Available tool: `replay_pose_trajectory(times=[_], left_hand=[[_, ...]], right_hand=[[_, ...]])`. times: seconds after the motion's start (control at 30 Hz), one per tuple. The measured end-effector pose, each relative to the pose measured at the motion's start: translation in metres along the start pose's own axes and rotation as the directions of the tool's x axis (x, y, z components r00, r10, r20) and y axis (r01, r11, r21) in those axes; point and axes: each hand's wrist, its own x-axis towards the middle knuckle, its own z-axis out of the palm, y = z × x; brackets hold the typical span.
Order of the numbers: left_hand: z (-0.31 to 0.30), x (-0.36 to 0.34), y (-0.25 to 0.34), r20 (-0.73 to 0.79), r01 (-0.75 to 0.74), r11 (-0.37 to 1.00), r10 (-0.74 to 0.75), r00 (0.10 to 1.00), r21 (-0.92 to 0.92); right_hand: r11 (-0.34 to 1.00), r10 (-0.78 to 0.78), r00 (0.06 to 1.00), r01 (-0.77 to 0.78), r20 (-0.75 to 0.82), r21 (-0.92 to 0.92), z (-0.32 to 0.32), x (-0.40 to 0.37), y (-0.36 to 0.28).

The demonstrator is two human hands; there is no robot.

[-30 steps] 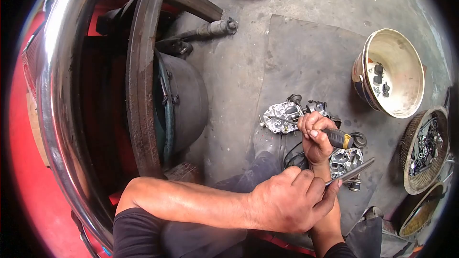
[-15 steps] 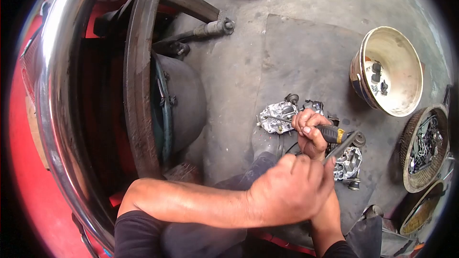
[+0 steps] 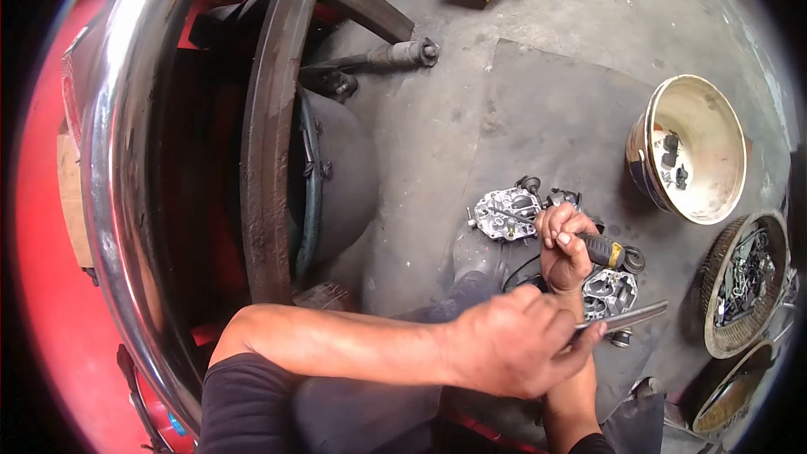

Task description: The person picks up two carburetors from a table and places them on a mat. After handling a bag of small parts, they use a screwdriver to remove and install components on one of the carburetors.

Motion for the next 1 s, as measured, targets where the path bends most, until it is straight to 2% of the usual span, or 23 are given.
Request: replay_pose_trajectory(times=[0.07, 0.13, 0.17, 0.2, 0.23, 0.27, 0.37, 0.4, 0.43, 0.47, 0.5, 0.53, 0.57, 0.6, 0.63, 0.67, 0.7, 0.73, 0.8, 0.87, 0.9, 0.93, 1.0], left_hand=[[-0.011, -0.01, -0.024, 0.019, 0.066, 0.997, -0.067, 0.998, 0.042], [-0.028, -0.026, -0.058, 0.073, 0.128, 0.969, -0.146, 0.987, 0.211], [-0.03, -0.046, -0.079, -0.002, 0.366, 0.917, -0.37, 0.929, 0.161], [-0.022, -0.068, -0.096, -0.241, 0.61, 0.792, -0.585, 0.774, 0.034], [-0.016, -0.091, -0.112, -0.221, 0.817, 0.556, -0.825, 0.521, -0.152], [-0.009, -0.118, -0.127, -0.139, 0.916, 0.246, -0.967, 0.212, -0.316], [0.04, -0.223, -0.17, -0.028, 0.989, 0.143, -0.989, 0.142, -0.048], [0.047, -0.236, -0.175, 0.059, 0.995, 0.097, -0.994, 0.095, 0.025], [0.047, -0.231, -0.176, 0.186, 0.97, 0.053, -0.982, 0.008, 0.239], [0.047, -0.227, -0.172, 0.128, 0.96, 0.156, -0.983, 0.129, 0.232], [0.039, -0.21, -0.163, 0.069, 0.939, 0.258, -0.966, 0.249, 0.229], [0.012, -0.176, -0.151, 0.015, 0.931, 0.355, -0.935, 0.355, 0.085], [-0.024, -0.126, -0.133, 0.083, 0.909, 0.294, -0.94, 0.331, -0.297], [-0.057, -0.104, -0.125, 0.29, 0.774, 0.114, -0.885, 0.364, -0.623], [-0.081, -0.086, -0.116, 0.436, 0.827, 0.152, -0.79, 0.43, -0.541], [-0.09, -0.065, -0.101, 0.476, 0.798, 0.56, -0.652, 0.59, -0.222], [-0.084, -0.059, -0.096, 0.495, 0.729, 0.683, -0.622, 0.607, -0.037], [-0.078, -0.057, -0.094, 0.521, 0.62, 0.772, -0.591, 0.615, 0.144], [-0.071, -0.069, -0.102, 0.574, 0.777, 0.626, -0.659, 0.487, 0.06], [-0.072, -0.092, -0.111, 0.599, 0.875, 0.473, -0.73, 0.328, 0.099], [-0.076, -0.103, -0.114, 0.481, 0.848, 0.525, -0.763, 0.432, 0.072], [-0.077, -0.12, -0.121, 0.407, 0.871, 0.483, -0.816, 0.41, 0.09], [-0.086, -0.129, -0.129, 0.37, 0.918, 0.384, -0.87, 0.324, 0.099]], right_hand=[[0.999, -0.002, 1.0, 0.002, -0.003, -0.038, 0.009, 0.004, -0.01], [0.999, 0.014, 0.998, -0.017, -0.069, -0.051, 0.013, 0.004, -0.017], [0.999, 0.032, 0.99, -0.037, -0.136, -0.038, 0.014, 0.002, -0.02], [0.998, -0.025, 1.0, 0.025, 0.005, -0.062, 0.022, 0.01, -0.036], [0.998, -0.032, 0.999, 0.032, 0.006, -0.06, 0.026, 0.012, -0.043], [0.996, -0.044, 0.999, 0.044, -0.002, -0.082, 0.032, 0.014, -0.05], [0.989, -0.062, 0.998, 0.062, 0.004, -0.131, 0.047, 0.017, -0.065], [0.946, -0.032, 0.999, 0.03, -0.002, -0.323, 0.056, 0.019, -0.068], [0.863, -0.005, 1.0, -0.007, -0.022, -0.504, 0.069, 0.02, -0.069], [0.745, 0.021, 0.999, -0.047, -0.047, -0.665, 0.079, 0.024, -0.068], [0.516, 0.025, 0.994, 0.08, 0.108, -0.853, 0.085, 0.031, -0.063], [0.244, 0.08, 0.967, 0.215, 0.241, -0.946, 0.09, 0.037, -0.056], [0.094, 0.137, 0.922, 0.352, 0.362, -0.931, 0.085, 0.039, -0.039], [-0.044, 0.218, 0.857, 0.487, 0.468, -0.872, 0.08, 0.038, -0.02], [-0.01, 0.282, 0.817, 0.526, 0.502, -0.85, 0.087, 0.034, -0.01], [0.031, 0.341, 0.77, 0.564, 0.539, -0.825, 0.096, 0.03, 0.001], [0.025, 0.469, 0.719, 0.57, 0.513, -0.821, 0.105, 0.024, 0.008], [0.13, 0.451, 0.733, 0.511, 0.51, -0.85, 0.109, 0.017, 0.014], [0.208, 0.46, 0.775, 0.381, 0.434, -0.901, 0.109, 0.012, -0.001], [0.046, 0.142, 0.956, 0.252, 0.256, -0.967, 0.104, -0.01, -0.02], [0.203, -0.068, 0.993, -0.085, -0.101, -0.976, 0.083, -0.049, -0.004], [0.483, 0.093, 0.728, -0.63, -0.679, -0.608, 0.076, -0.073, 0.006], [0.547, 0.342, 0.378, -0.825, -0.861, -0.145, 0.046, -0.081, 0.032]])
